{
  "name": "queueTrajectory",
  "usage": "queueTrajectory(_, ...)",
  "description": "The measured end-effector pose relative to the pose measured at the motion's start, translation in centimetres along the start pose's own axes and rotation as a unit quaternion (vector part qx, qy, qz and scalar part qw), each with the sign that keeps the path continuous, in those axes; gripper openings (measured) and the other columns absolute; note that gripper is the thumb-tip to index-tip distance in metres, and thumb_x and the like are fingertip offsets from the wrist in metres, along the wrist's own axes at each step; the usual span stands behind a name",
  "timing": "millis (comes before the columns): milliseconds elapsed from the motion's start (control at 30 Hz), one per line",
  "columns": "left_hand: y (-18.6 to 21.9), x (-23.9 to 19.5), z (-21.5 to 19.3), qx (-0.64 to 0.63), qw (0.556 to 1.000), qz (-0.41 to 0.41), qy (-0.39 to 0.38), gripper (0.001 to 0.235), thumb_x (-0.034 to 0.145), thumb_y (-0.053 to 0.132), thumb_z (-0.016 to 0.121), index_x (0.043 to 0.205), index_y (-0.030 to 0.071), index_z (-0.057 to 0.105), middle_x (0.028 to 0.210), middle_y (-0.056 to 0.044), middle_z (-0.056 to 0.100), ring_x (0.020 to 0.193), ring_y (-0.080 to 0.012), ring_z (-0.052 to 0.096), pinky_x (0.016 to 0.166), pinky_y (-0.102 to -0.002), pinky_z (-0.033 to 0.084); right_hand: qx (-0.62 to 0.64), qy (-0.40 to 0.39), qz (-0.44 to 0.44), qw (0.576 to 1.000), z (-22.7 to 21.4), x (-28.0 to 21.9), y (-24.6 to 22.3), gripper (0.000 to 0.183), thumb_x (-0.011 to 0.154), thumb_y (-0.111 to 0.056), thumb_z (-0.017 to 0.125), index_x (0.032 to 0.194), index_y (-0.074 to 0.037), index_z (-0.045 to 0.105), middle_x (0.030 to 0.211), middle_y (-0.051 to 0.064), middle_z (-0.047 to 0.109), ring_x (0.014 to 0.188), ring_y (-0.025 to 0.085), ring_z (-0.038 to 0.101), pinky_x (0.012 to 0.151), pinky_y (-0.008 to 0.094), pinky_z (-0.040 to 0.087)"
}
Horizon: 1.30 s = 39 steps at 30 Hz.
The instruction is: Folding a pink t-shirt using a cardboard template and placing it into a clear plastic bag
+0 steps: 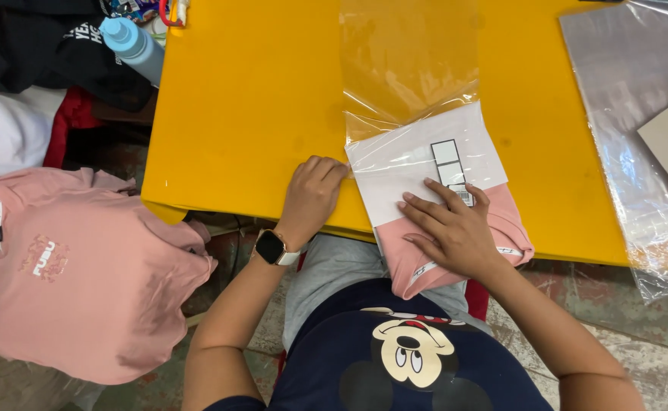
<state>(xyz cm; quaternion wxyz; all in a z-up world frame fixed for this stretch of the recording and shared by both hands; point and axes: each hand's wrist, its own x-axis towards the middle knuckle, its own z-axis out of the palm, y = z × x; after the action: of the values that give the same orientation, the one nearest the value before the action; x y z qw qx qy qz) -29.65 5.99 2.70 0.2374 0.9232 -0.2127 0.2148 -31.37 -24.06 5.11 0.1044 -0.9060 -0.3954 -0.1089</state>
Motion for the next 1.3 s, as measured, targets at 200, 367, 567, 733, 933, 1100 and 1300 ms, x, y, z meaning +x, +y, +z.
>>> queueTrajectory(200,-0.6,1.4,-0.7,0.027,0.999,-0.016,0.022,0.013,0.097,-0.002,0.063,0.101,0.005,0.074,0.091,-0.006,0.065,0.087,-0.0217,0.064,0.07,-0.032,0.05,0.028,0.034,0.0,0.999,0.4,-0.2,-0.1,0.043,0.101,-0.055,0.056,0.134,-0.029,0.067,0.134,-0.007,0.069,0.144,0.023,0.047,0.112,0.061,0.003)
queueTrajectory(367,1.1,-0.2,-0.3,0.014,1.0,0.006,-0.009,0.013,0.099,0.0,0.061,0.098,0.005,0.073,0.086,-0.006,0.062,0.082,-0.0211,0.062,0.067,-0.033,0.049,0.045,0.051,0.006,0.998,0.3,-0.1,-0.1,0.04,0.1,-0.05,0.06,0.131,-0.028,0.07,0.13,-0.006,0.071,0.142,0.025,0.05,0.112,0.063,0.001)
queueTrajectory(567,4.7,-2.2,0.6,0.017,0.999,0.043,-0.011,0.013,0.097,0.001,0.061,0.098,0.006,0.073,0.088,-0.006,0.062,0.084,-0.0214,0.061,0.067,-0.034,0.048,0.036,0.077,-0.001,0.996,1.0,-0.9,0.7,0.033,0.099,-0.049,0.062,0.123,-0.031,0.074,0.123,-0.009,0.074,0.139,0.023,0.053,0.114,0.062,0.001)
queueTrajectory(733,6.3,-2.1,0.8,0.034,0.989,0.13,0.06,0.015,0.102,0.008,0.059,0.11,0.006,0.072,0.098,-0.011,0.064,0.092,-0.0265,0.065,0.074,-0.037,0.05,0.015,0.108,0.042,0.993,-3.8,0.9,4.7,0.048,0.099,-0.025,0.05,0.145,-0.019,0.063,0.153,0.013,0.054,0.147,0.036,0.041,0.112,0.053,0.024)
queueTrajectory(933,6.0,-1.7,0.7,-0.055,0.989,0.134,0.041,0.025,0.106,0.013,0.052,0.124,0.007,0.069,0.114,-0.013,0.069,0.106,-0.0292,0.069,0.086,-0.041,0.053,-0.01,-0.165,0.115,0.979,-6.3,-0.5,7.3,0.077,0.099,-0.068,0.034,0.156,-0.019,0.047,0.162,0.012,0.047,0.149,0.029,0.043,0.117,0.061,0.029)
queueTrajectory(1100,7.7,-1.1,-1.9,-0.047,0.989,0.143,-0.009,0.02,0.101,0.007,0.057,0.116,0.006,0.071,0.119,-0.01,0.074,0.108,-0.024,0.07,0.085,-0.036,0.05,-0.021,-0.242,0.127,0.962,-7.4,-5.7,3.9,0.138,0.054,-0.085,0.068,0.164,-0.017,0.019,0.174,0.008,0.014,0.159,0.029,0.015,0.114,0.065,0.018)
queueTrajectory(1300,8.3,-1.0,-1.8,-0.064,0.986,0.152,-0.032,0.022,0.101,0.011,0.06,0.12,0.008,0.071,0.122,-0.008,0.073,0.11,-0.0248,0.069,0.088,-0.038,0.049,-0.08,-0.178,0.123,0.973,-6.8,-8.1,3.3,0.112,0.064,-0.04,0.077,0.163,-0.023,0.029,0.174,0.006,0.026,0.159,0.029,0.028,0.112,0.059,0.032)
